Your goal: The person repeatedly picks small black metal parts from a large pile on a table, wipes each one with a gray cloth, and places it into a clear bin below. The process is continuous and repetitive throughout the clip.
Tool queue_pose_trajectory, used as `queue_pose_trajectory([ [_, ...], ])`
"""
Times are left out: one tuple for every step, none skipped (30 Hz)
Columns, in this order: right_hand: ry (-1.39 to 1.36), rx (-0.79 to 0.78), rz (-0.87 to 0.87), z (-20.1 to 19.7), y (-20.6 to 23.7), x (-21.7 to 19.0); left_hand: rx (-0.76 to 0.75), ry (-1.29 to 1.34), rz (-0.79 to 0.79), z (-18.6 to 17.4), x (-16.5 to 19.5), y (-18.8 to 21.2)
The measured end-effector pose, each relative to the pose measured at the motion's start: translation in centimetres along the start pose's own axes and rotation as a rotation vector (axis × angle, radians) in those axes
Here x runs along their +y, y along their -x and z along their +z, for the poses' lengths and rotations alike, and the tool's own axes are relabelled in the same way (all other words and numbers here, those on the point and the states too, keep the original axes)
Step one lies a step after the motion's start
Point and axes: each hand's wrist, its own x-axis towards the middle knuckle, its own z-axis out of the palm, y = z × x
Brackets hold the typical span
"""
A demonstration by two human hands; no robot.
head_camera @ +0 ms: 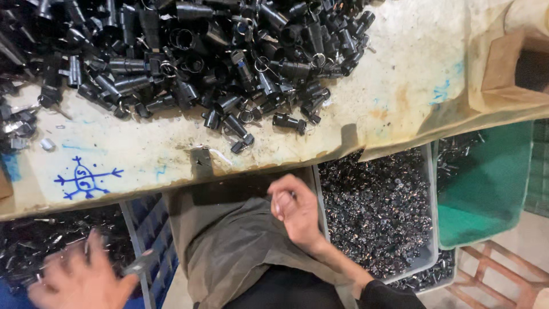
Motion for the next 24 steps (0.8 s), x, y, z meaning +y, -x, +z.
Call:
queue_pose_trajectory([
  [-0.242,0.193,0.167,-0.4,0.4,0.3,0.149,0.169,0.015,0.4,-0.3,-0.1],
  [-0.231,0.155,0.247,-0.8,0.7,0.4,0.301,0.340,0.028,0.2,-0.1,0.0],
  [-0.218,0.115,0.321,-1.3,0.8,0.5,0.458,0.514,0.041,-0.5,0.6,-0.6],
  [-0.202,0.075,0.397,-1.6,1.1,0.4,0.455,0.709,0.076,-1.8,2.0,-1.5],
  [-0.191,-0.012,0.406,-1.7,1.4,0.5,0.448,0.907,0.110,-3.8,4.0,-2.6],
  [-0.176,-0.103,0.409,-1.7,1.7,0.5,0.498,1.041,0.229,-6.3,5.8,-3.8],
  [-0.159,-0.195,0.411,-1.7,1.9,0.4,0.550,1.126,0.378,-9.0,7.6,-5.7],
  [-0.182,-0.200,0.368,-1.6,2.3,0.3,0.782,1.121,0.510,-12.0,10.1,-8.0],
  [-0.205,-0.204,0.324,-1.5,2.7,0.2,0.975,1.120,0.571,-14.7,12.2,-10.2],
  [-0.229,-0.208,0.277,-1.5,2.9,0.1,1.077,1.129,0.625,-17.4,14.4,-12.9],
  [-0.205,-0.146,0.231,-1.5,3.2,-0.1,1.152,1.000,0.611,-19.5,16.1,-15.0],
  [-0.182,-0.083,0.185,-1.5,3.7,-0.4,1.084,0.935,0.593,-21.2,17.5,-16.8],
  [-0.159,-0.018,0.138,-1.7,4.0,-0.7,1.016,0.870,0.576,-22.3,18.6,-18.1],
  [-0.151,0.026,0.117,-2.0,4.3,-0.9,1.047,0.823,0.551,-22.9,19.2,-19.0],
  [-0.147,0.071,0.095,-2.2,4.6,-1.1,1.077,0.772,0.526,-23.3,19.5,-19.7],
  [-0.148,0.119,0.071,-2.4,4.8,-1.2,1.104,0.719,0.505,-23.7,19.7,-20.1],
  [-0.167,0.151,0.079,-2.7,4.9,-1.2,1.056,0.714,0.524,-23.9,19.8,-20.3],
  [-0.191,0.185,0.087,-3.0,5.0,-1.1,1.006,0.706,0.545,-23.8,19.9,-20.4],
  [-0.215,0.219,0.096,-3.2,5.1,-1.0,0.955,0.698,0.565,-23.8,20.0,-20.4],
  [-0.212,0.238,0.123,-3.3,5.1,-0.8,0.960,0.685,0.566,-23.9,19.9,-20.3],
  [-0.207,0.253,0.153,-3.5,5.1,-0.7,0.965,0.676,0.562,-24.1,19.8,-20.3],
  [-0.198,0.263,0.183,-3.7,4.9,-0.5,0.972,0.667,0.553,-24.3,19.7,-20.2],
  [-0.213,0.241,0.195,-3.8,4.8,-0.4,0.984,0.699,0.572,-24.5,19.6,-20.1],
  [-0.226,0.216,0.209,-3.8,4.6,-0.4,0.996,0.733,0.586,-24.8,19.4,-20.0],
])
